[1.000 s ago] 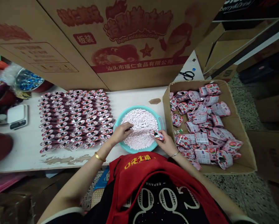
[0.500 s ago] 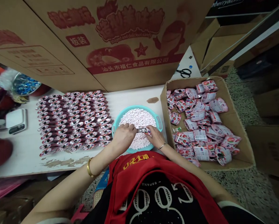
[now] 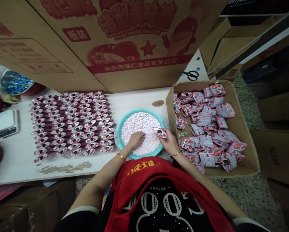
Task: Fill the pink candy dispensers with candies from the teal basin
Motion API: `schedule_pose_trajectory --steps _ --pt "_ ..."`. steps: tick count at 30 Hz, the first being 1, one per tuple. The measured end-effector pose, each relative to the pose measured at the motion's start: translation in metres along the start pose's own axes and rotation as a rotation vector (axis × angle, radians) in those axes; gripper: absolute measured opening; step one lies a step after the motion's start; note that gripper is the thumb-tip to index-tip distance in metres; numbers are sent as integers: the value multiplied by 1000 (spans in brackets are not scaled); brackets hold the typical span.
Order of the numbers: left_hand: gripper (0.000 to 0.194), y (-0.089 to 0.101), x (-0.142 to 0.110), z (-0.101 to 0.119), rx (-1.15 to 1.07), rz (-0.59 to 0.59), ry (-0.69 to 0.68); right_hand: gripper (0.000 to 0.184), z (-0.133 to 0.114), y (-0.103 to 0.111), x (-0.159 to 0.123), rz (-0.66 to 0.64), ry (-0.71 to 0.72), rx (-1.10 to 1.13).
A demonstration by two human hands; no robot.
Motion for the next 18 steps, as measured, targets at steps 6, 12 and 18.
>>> schedule_pose_trajectory --steps 6,12,18 --pt "27 11 -15 -17 -287 40 -49 31 3 5 -3 30 -29 -43" --pt "28 79 -55 -28 -270 174 -196 30 1 -6 2 -19 79 -184" --pt "21 129 -70 23 218 159 -198 40 -11 -32 7 -117 221 -239"
Point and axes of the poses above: each hand's wrist, its own x-axis towards the middle knuckle, its own y-axis out of the back of the hand, z = x × y, the point moved 2 cm from there along x, towards the middle knuckle, and after that the axes turned 7 degrees about y, right-handed, at the moved point
